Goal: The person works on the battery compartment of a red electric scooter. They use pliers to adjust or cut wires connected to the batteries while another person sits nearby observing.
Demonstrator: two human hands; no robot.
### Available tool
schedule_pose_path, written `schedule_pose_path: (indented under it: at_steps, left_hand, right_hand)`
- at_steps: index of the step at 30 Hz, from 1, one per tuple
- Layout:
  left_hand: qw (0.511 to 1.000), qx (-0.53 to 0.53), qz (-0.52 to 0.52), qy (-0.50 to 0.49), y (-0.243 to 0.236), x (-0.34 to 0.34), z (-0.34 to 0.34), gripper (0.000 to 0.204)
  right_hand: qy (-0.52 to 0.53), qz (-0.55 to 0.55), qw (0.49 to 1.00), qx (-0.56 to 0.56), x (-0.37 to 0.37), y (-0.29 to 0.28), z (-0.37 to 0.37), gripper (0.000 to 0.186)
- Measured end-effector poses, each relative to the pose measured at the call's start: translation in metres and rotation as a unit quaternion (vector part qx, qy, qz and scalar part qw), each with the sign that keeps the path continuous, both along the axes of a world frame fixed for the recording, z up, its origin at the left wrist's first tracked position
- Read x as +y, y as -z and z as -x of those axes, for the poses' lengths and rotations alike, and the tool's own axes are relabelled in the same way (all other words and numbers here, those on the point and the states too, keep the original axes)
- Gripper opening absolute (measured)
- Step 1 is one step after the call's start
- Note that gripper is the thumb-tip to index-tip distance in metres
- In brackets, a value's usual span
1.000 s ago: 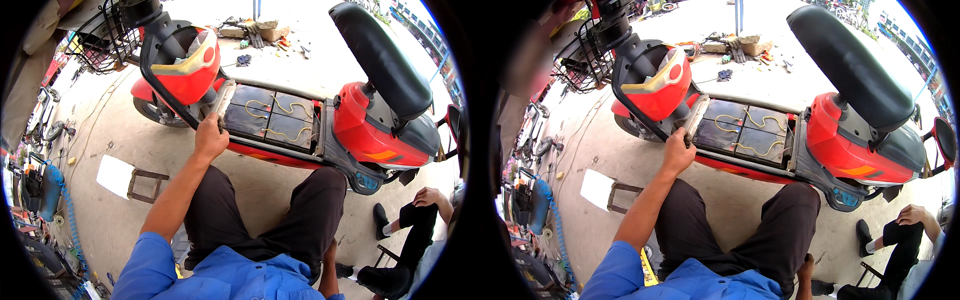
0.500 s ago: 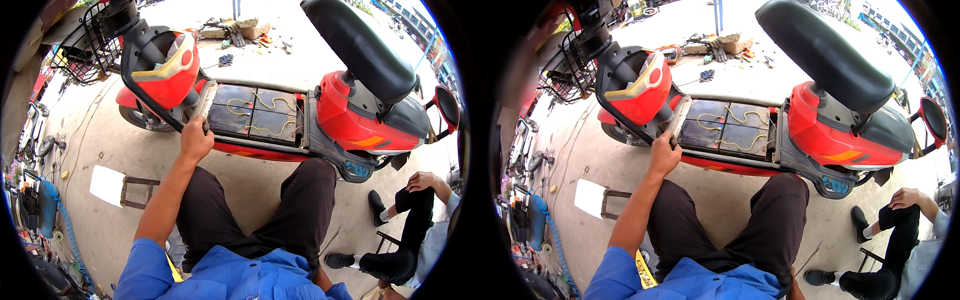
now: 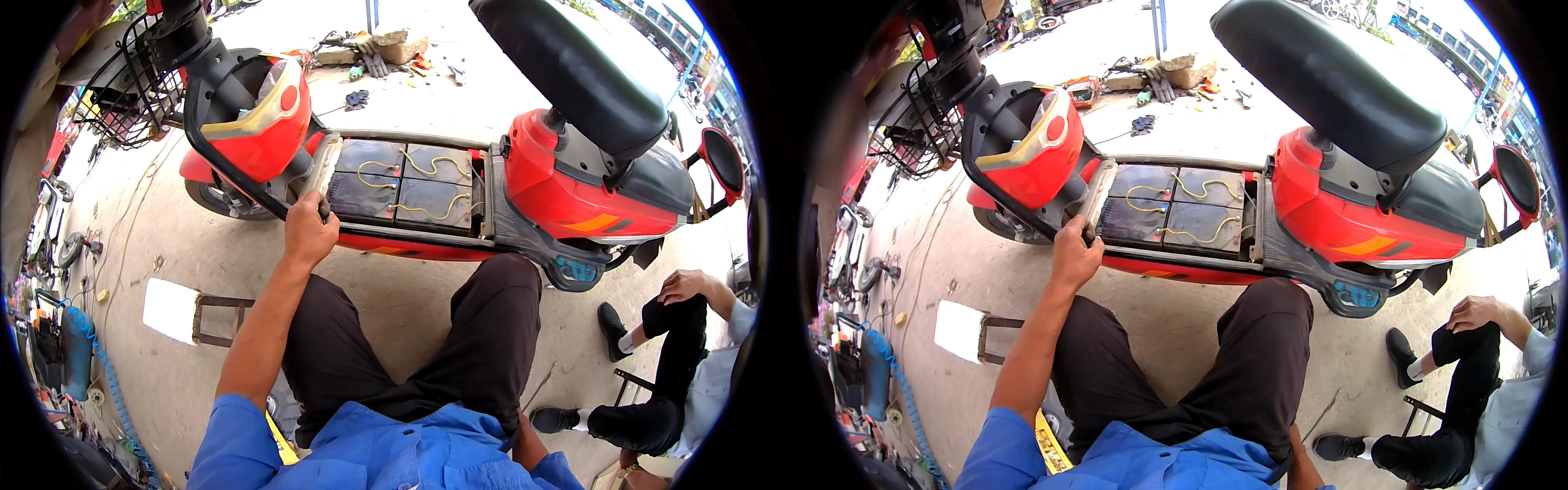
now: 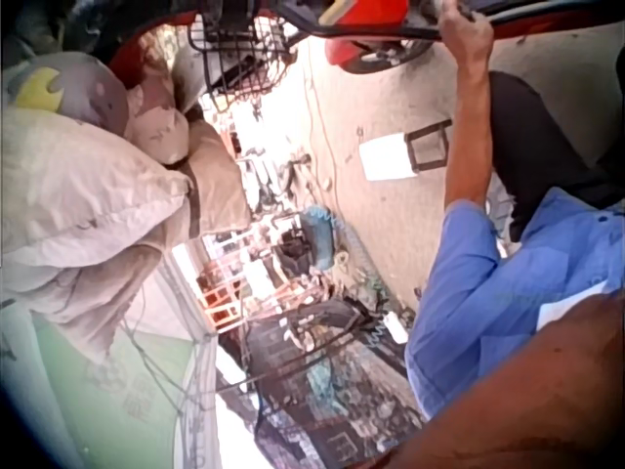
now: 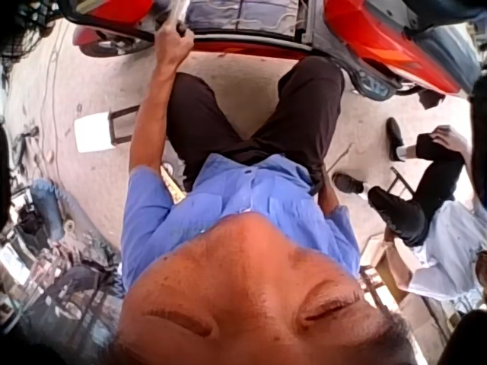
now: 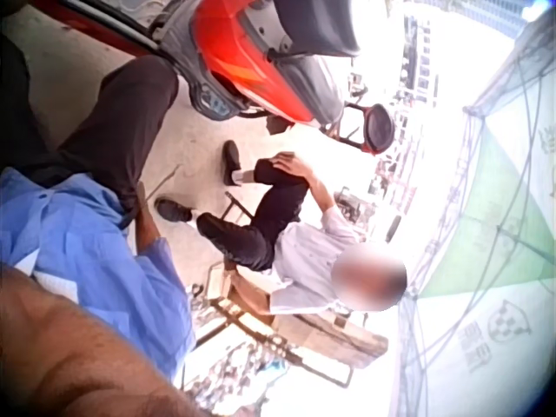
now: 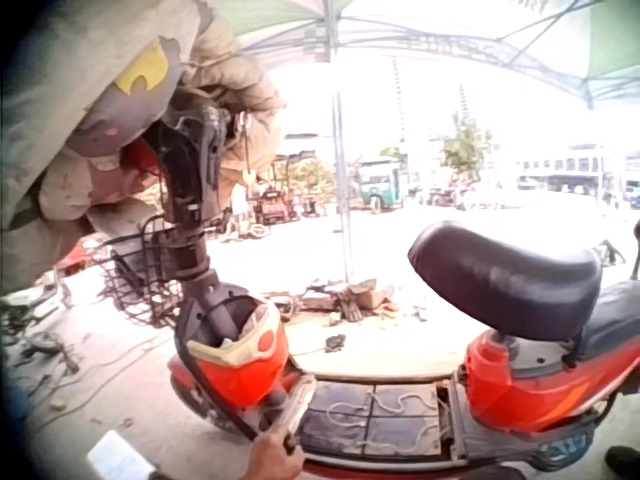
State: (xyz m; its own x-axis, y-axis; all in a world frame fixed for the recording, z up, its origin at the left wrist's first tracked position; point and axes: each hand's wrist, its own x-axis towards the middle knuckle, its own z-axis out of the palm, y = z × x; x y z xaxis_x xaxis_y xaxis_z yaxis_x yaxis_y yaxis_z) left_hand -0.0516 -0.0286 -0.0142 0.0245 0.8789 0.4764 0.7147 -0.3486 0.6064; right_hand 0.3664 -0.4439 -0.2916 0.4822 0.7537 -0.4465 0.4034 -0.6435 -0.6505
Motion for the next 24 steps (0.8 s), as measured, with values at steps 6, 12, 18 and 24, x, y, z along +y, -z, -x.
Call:
schedule_pose_path:
  at_steps: [6,12,18,24]
  left_hand:
    - [1.0,0.005,-0.017,0.011,0.002,0.001,-0.001,0.014]
    - [0.999,-0.006,0.012,0.033,-0.004,0.003,-0.008,0.013]
    - [0.999,-0.004,0.029,0.017,-0.002,-0.003,-0.002,0.012]
    - [0.999,-0.015,0.023,0.03,-0.008,-0.004,-0.009,0.013]
  right_hand:
    - [0.005,-0.005,1.0,-0.012,-0.012,0.029,-0.019,0.024]
    - [0.018,-0.096,0.993,-0.065,-0.035,0.099,-0.083,0.024]
    - [0.017,-0.143,0.974,-0.174,0.11,-0.118,-0.033,0.02]
    - [0.098,-0.32,0.931,-0.144,0.19,-0.235,-0.028,0.02]
